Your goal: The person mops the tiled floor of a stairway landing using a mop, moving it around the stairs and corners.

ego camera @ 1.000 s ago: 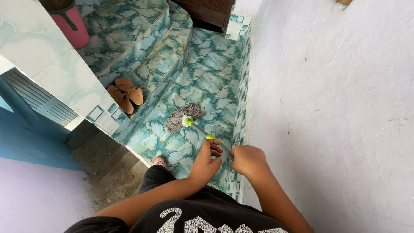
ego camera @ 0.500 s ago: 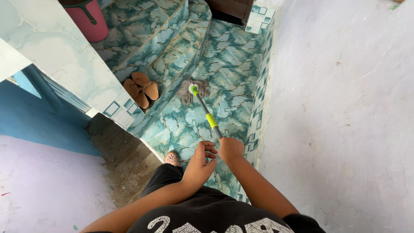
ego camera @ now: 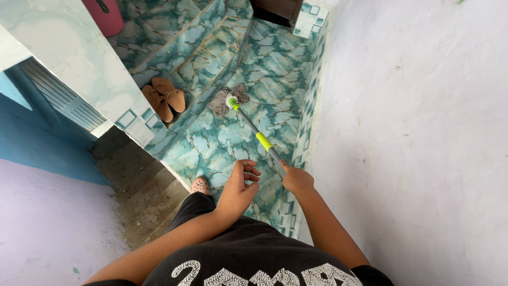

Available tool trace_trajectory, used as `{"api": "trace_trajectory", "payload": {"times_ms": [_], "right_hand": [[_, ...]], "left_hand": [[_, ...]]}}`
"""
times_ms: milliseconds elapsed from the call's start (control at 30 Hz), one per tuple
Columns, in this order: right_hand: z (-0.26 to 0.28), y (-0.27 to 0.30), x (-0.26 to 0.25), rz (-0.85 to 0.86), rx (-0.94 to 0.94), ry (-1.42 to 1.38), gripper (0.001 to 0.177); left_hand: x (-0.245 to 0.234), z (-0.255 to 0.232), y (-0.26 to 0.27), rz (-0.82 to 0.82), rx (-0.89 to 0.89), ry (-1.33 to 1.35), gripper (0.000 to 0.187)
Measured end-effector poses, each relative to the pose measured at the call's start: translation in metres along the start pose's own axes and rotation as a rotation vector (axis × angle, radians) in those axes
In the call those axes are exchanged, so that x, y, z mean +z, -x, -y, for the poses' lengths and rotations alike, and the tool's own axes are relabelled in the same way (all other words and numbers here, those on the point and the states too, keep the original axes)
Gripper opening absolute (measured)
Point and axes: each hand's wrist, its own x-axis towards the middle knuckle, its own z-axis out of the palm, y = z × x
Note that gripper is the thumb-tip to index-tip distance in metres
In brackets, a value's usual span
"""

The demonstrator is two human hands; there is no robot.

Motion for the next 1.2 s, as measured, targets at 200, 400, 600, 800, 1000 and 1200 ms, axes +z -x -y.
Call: {"api": "trace_trajectory", "payload": {"times_ms": [200,400,600,800,1000,1200], "right_hand": [[0.011,0.122,-0.076,0.086,0.05,-0.094,0.068],[0.019,0.21,-0.116,-0.017,-0.055,-0.037,0.045],[0.05,0.201,-0.111,-0.139,-0.101,-0.037,0.029],[0.078,0.151,-0.051,-0.189,-0.215,0.083,0.018],[0.085,0.067,0.001,-0.318,-0.258,0.025,0.027],[0.07,-0.045,0.027,-0.332,-0.203,0.092,0.037]], "left_hand": [[0.035,-0.004,0.008,0.124,0.074,0.039,0.053],[0.043,-0.008,0.015,0.142,0.065,-0.035,0.051],[0.028,-0.001,0.016,0.109,0.007,0.003,0.05],[0.014,0.0,0.016,0.044,0.038,-0.039,0.052],[-0.011,-0.002,0.018,-0.036,0.01,-0.116,0.048],[-0.027,-0.012,0.01,-0.056,-0.027,-0.127,0.046]]}}
